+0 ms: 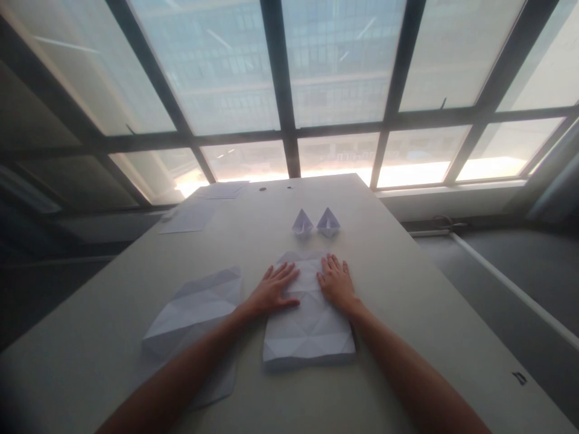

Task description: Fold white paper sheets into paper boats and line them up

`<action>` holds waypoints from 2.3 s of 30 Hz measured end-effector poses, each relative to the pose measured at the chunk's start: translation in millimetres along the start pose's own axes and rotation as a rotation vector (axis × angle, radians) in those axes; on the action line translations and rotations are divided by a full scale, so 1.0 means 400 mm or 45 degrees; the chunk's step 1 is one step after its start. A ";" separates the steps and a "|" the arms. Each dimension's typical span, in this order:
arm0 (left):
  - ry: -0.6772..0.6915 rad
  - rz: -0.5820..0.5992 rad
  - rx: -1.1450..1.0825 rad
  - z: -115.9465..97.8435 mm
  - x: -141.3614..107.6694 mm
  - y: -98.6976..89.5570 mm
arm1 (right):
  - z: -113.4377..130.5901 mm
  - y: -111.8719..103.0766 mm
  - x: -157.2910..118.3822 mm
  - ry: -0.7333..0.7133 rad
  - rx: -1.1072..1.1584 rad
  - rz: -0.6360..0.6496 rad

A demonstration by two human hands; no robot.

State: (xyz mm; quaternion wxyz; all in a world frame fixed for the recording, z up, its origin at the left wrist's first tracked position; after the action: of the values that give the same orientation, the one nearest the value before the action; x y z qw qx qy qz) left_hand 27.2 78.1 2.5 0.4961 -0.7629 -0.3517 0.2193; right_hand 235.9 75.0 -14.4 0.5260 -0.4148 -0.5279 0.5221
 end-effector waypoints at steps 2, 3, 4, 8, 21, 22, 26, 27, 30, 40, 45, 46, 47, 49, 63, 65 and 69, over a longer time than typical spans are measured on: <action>-0.004 0.001 -0.003 -0.001 0.000 -0.001 | 0.000 0.000 -0.001 0.001 0.001 0.006; -0.004 0.001 -0.002 -0.001 0.001 -0.001 | 0.000 -0.001 -0.001 0.001 0.002 0.005; -0.004 0.000 0.000 -0.002 0.001 -0.001 | 0.000 -0.001 -0.002 0.001 0.004 0.001; -0.001 -0.020 0.004 -0.004 0.000 -0.001 | 0.000 -0.002 -0.003 -0.010 0.015 -0.020; -0.009 -0.049 -0.002 -0.003 0.000 -0.005 | 0.015 -0.034 -0.009 -0.095 0.057 -0.105; -0.012 -0.052 -0.007 -0.003 0.000 -0.005 | 0.024 -0.042 -0.012 -0.170 0.075 -0.127; -0.030 -0.093 -0.031 -0.001 0.000 -0.007 | 0.058 -0.052 -0.030 -0.463 0.148 -0.057; -0.035 -0.107 -0.036 0.000 0.000 -0.008 | 0.062 -0.053 -0.034 -0.493 0.152 -0.031; -0.032 -0.142 -0.043 -0.003 0.000 -0.011 | 0.062 -0.057 -0.040 -0.536 0.147 -0.001; -0.024 -0.210 -0.052 -0.008 0.000 -0.021 | 0.053 -0.067 -0.033 -0.555 0.191 -0.034; -0.037 -0.267 -0.160 0.004 0.003 -0.024 | 0.045 -0.076 -0.026 -0.499 0.281 -0.096; -0.049 -0.292 -0.208 0.008 0.004 -0.026 | 0.043 -0.080 -0.026 -0.493 0.306 -0.108; -0.059 -0.323 -0.263 0.012 0.004 -0.029 | 0.039 -0.083 -0.026 -0.484 0.329 -0.120; -0.069 -0.396 -0.389 0.017 0.003 -0.038 | 0.029 -0.089 -0.026 -0.456 0.366 -0.134; -0.182 -1.039 -0.881 0.033 -0.043 -0.087 | -0.060 -0.055 0.006 0.041 1.483 -0.368; -0.200 -1.107 -0.956 0.040 -0.044 -0.088 | -0.040 -0.055 0.006 -0.004 1.636 -0.218; -0.229 -1.199 -1.051 0.052 -0.041 -0.093 | -0.017 -0.044 0.004 0.043 1.733 -0.040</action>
State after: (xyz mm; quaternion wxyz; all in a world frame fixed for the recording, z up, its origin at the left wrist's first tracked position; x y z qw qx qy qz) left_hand -9.5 88.1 27.7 0.1728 -0.6336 -0.7456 -0.1131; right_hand 244.3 75.5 2.7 0.6856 0.0082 -0.0795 0.7236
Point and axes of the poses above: each hand's wrist, its own x-axis towards the middle knuckle, its own y-axis out of the palm, z = x × y, the point moved 5 cm from there along x, towards the middle knuckle, and after that the axes turned 10 degrees about -x, right-handed, at the moved point
